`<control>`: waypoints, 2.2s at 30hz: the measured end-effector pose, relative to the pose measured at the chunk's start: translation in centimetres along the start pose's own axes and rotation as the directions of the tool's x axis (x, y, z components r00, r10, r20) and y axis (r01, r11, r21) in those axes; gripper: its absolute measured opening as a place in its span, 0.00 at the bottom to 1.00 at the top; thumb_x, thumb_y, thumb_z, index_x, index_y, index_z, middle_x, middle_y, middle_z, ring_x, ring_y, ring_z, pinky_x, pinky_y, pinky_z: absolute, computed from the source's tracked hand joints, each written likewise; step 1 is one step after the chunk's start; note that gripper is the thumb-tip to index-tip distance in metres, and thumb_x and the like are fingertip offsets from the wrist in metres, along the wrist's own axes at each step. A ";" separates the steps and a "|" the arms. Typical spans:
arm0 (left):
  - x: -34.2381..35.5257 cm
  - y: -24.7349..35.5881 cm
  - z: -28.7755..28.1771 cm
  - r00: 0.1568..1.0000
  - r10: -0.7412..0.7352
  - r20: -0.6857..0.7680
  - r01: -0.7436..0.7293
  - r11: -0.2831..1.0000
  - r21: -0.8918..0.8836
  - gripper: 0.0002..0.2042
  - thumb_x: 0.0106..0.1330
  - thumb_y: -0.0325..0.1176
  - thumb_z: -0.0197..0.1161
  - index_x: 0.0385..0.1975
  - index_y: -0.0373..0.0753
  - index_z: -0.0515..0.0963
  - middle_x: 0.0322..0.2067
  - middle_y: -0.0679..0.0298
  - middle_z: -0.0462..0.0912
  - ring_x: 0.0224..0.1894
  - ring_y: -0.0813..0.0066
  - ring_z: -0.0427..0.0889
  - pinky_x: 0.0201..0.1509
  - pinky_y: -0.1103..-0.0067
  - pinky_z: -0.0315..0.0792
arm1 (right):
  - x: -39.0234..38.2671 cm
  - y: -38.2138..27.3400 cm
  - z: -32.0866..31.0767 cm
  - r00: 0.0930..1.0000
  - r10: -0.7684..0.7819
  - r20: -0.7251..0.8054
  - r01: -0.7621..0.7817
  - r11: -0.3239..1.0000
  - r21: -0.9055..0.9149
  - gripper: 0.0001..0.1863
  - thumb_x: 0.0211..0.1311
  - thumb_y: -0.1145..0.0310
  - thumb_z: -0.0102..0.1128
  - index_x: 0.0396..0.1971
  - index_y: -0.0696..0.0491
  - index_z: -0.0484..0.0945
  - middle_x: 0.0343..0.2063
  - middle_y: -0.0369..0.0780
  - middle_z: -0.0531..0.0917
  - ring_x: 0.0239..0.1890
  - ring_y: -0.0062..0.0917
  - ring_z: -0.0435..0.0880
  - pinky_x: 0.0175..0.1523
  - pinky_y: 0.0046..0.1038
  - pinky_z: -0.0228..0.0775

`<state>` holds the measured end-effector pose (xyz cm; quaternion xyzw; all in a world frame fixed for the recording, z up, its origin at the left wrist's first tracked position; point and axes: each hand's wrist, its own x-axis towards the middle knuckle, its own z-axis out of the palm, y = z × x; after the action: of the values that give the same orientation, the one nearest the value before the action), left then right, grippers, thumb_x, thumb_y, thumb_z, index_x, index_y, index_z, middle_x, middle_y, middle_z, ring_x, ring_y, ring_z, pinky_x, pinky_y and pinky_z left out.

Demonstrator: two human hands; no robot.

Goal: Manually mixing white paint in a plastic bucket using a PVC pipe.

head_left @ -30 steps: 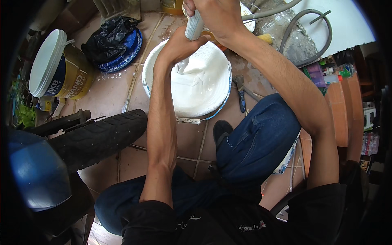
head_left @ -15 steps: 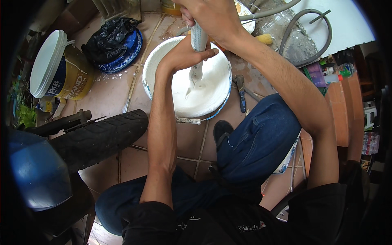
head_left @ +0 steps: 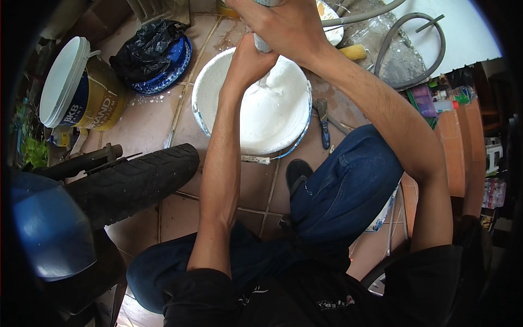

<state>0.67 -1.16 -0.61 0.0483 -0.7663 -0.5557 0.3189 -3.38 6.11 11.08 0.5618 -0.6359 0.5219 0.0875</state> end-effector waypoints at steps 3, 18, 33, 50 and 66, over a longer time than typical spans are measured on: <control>0.2 -0.2 -0.6 0.991 -0.015 0.131 0.019 0.999 -0.031 0.14 0.63 0.36 0.70 0.42 0.31 0.84 0.35 0.52 0.89 0.39 0.62 0.89 0.44 0.68 0.79 | 0.4 -0.1 0.5 0.997 -0.064 -0.053 0.063 0.998 -0.007 0.19 0.62 0.58 0.66 0.38 0.61 0.82 0.24 0.48 0.86 0.28 0.35 0.88 0.38 0.34 0.82; -0.6 1.9 -2.5 0.790 -0.234 0.566 0.248 0.967 0.055 0.14 0.61 0.39 0.74 0.32 0.35 0.77 0.26 0.62 0.84 0.30 0.72 0.83 0.38 0.73 0.76 | 0.7 -4.1 -1.0 0.888 0.459 -0.019 -0.422 0.831 0.362 0.13 0.65 0.70 0.61 0.24 0.64 0.77 0.17 0.40 0.80 0.18 0.23 0.82 0.23 0.27 0.77; -0.1 0.2 -2.7 0.981 -0.121 0.148 0.096 0.982 0.164 0.14 0.59 0.38 0.70 0.35 0.32 0.83 0.29 0.52 0.86 0.33 0.57 0.85 0.42 0.64 0.78 | 0.6 -2.4 -0.9 0.943 0.301 -0.146 -0.247 0.920 0.304 0.16 0.67 0.67 0.64 0.22 0.61 0.79 0.15 0.37 0.79 0.19 0.20 0.79 0.25 0.29 0.67; -0.2 -0.7 -0.1 0.990 0.024 0.139 -0.012 0.996 -0.084 0.22 0.59 0.35 0.72 0.51 0.31 0.81 0.41 0.50 0.88 0.47 0.59 0.87 0.52 0.65 0.79 | 0.4 -4.1 -0.6 0.924 0.380 -0.029 -0.355 0.886 0.297 0.13 0.66 0.69 0.62 0.24 0.63 0.78 0.16 0.40 0.80 0.20 0.22 0.81 0.26 0.31 0.70; -0.2 1.8 -3.0 0.779 -0.287 0.558 0.259 0.957 0.130 0.12 0.59 0.36 0.73 0.32 0.36 0.78 0.24 0.61 0.84 0.30 0.71 0.85 0.39 0.70 0.77 | 0.6 -3.0 -1.2 0.877 0.466 -0.118 -0.416 0.859 0.299 0.16 0.66 0.67 0.61 0.22 0.63 0.79 0.14 0.40 0.79 0.18 0.23 0.81 0.23 0.29 0.69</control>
<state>3.01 -2.86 1.47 -0.0026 -0.8238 -0.5668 -0.0105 -1.75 7.21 13.67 0.3558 -0.6615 0.6582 -0.0516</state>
